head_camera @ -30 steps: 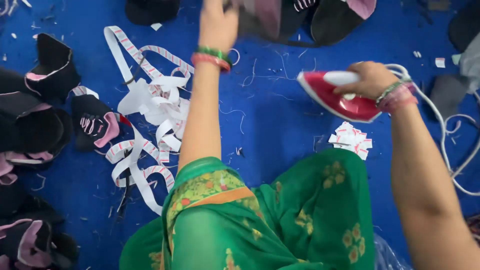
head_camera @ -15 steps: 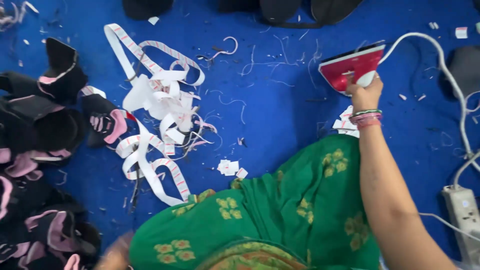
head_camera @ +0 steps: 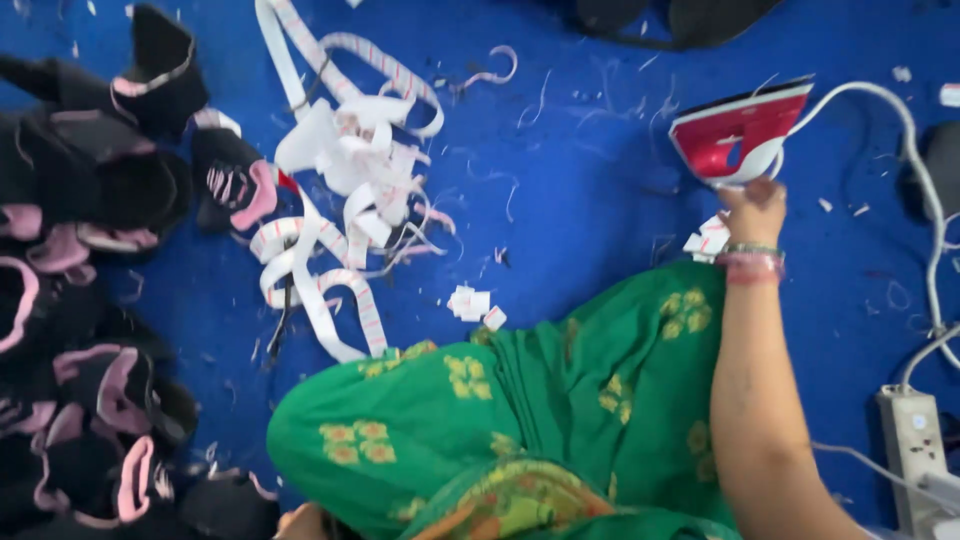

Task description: Applying and ironing brand or size labels onto the interior components of shoe uppers.

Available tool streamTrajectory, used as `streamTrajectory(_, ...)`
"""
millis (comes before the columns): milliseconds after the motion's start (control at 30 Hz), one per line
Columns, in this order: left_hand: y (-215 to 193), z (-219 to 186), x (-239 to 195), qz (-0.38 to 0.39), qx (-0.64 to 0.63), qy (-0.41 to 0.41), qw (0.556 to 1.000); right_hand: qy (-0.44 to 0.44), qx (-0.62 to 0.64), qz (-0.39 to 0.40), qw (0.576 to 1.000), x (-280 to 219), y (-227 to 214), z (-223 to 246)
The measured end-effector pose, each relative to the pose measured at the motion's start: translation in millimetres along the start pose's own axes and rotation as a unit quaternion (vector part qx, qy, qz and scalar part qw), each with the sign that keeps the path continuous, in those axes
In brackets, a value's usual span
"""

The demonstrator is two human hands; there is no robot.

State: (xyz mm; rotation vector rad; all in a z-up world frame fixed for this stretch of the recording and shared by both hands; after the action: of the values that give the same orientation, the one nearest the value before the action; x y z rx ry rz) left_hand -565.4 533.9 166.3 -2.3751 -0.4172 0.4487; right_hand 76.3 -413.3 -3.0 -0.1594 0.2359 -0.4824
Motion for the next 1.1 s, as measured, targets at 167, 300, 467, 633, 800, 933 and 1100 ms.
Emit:
streamTrajectory(167,-27,-14,86,-0.035,0.004,0.066,0.997,0.054,0.136,0.044,0.988,-52,-11,14)
streamTrajectory(300,-38,-19,136,-0.065,0.010,0.111,0.992,-0.011,0.096,0.128,0.987,-69,7,37)
streamTrajectory(467,0,-117,211,-0.086,0.009,0.150,0.985,-0.043,0.015,0.230,0.972,-89,58,46)
streamTrajectory(633,148,-466,263,-0.150,-0.337,0.093,0.925,-0.029,-0.050,0.425,0.903,-152,161,56)
streamTrajectory(800,348,-506,349,-0.011,-0.396,0.043,0.917,0.197,0.278,0.467,0.816,-173,199,92)
streamTrajectory(933,487,-465,361,0.040,-0.360,0.036,0.931,0.233,0.340,0.347,0.842,-135,196,-4)
streamTrajectory(1100,529,-421,356,-0.081,-0.264,0.177,0.945,0.080,0.078,0.293,0.950,-113,187,-26)
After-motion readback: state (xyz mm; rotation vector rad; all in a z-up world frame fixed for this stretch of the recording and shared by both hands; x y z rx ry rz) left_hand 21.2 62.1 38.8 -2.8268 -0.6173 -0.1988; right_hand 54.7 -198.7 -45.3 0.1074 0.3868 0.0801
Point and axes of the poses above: each hand's wrist, its own x-axis towards the middle knuckle, its own y-axis out of the palm, z = x × y, the point moved 8 cm from there along x, towards the middle knuckle, and after that the axes turned 4 degrees about -x, right-handed, at the moved point
